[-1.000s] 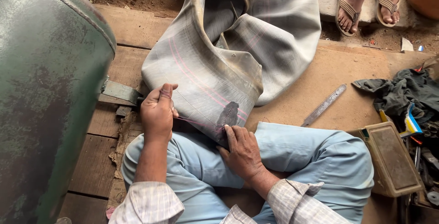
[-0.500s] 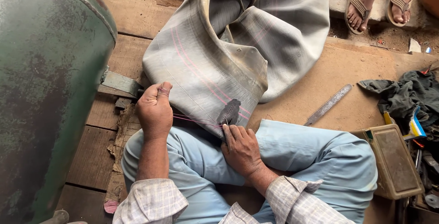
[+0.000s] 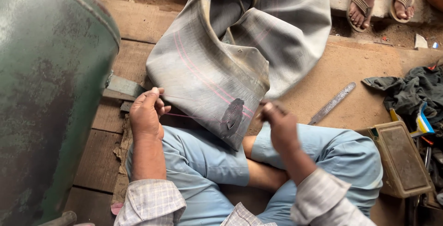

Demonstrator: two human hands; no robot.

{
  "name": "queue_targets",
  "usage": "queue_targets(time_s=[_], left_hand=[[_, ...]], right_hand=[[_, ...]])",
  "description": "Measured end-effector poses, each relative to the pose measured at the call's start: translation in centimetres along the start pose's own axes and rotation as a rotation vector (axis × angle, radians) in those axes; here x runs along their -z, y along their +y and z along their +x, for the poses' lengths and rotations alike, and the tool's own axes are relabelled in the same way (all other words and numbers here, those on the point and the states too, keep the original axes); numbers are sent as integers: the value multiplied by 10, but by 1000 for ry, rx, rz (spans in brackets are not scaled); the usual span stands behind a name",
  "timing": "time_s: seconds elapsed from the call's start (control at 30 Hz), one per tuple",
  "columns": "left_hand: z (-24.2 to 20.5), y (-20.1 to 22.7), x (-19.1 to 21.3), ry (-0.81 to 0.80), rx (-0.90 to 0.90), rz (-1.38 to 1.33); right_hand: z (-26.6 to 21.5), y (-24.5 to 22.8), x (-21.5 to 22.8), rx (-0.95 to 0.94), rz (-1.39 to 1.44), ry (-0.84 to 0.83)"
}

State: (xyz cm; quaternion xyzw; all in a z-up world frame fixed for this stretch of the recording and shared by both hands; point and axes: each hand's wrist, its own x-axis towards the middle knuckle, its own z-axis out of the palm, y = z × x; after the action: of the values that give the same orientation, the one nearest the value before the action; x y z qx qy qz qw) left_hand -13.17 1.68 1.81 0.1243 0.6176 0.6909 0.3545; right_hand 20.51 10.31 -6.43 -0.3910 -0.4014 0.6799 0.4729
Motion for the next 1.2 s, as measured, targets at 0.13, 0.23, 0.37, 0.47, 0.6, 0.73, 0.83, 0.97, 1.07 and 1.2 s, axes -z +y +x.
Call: queue_targets(time_s=[0.13,0.23,0.37,0.47,0.6,0.73,0.83,0.97,1.07,1.2], left_hand=[[10,-17,3,-89,3,70],[0,-8,-4,-125,-64,111],[-10,-2,-9,6,-244,184],[-23,-6,-16,84,-437,326],[-59,0,-51,-22,-710,636],[-91,2,-106,-247,-563,599],[-105,3,-142,-522,-593,386],[-112,-3,-175,-757,-378,263],[-112,-20,-179,-821,-221,279],[-105,-34,-165,-795,-87,349]], right_hand=[[26,-80,-6,-9,288,54],[47,-95,13,61,369,63],[60,-89,33,-53,236,186],[55,-89,31,-67,234,116],[41,-115,8,-81,211,20],[34,-128,-1,-87,173,-49],[27,-139,-11,-36,160,-229],[16,-159,-24,40,24,-290],[11,-175,-26,83,-16,-284],[13,-190,-13,66,156,-244]])
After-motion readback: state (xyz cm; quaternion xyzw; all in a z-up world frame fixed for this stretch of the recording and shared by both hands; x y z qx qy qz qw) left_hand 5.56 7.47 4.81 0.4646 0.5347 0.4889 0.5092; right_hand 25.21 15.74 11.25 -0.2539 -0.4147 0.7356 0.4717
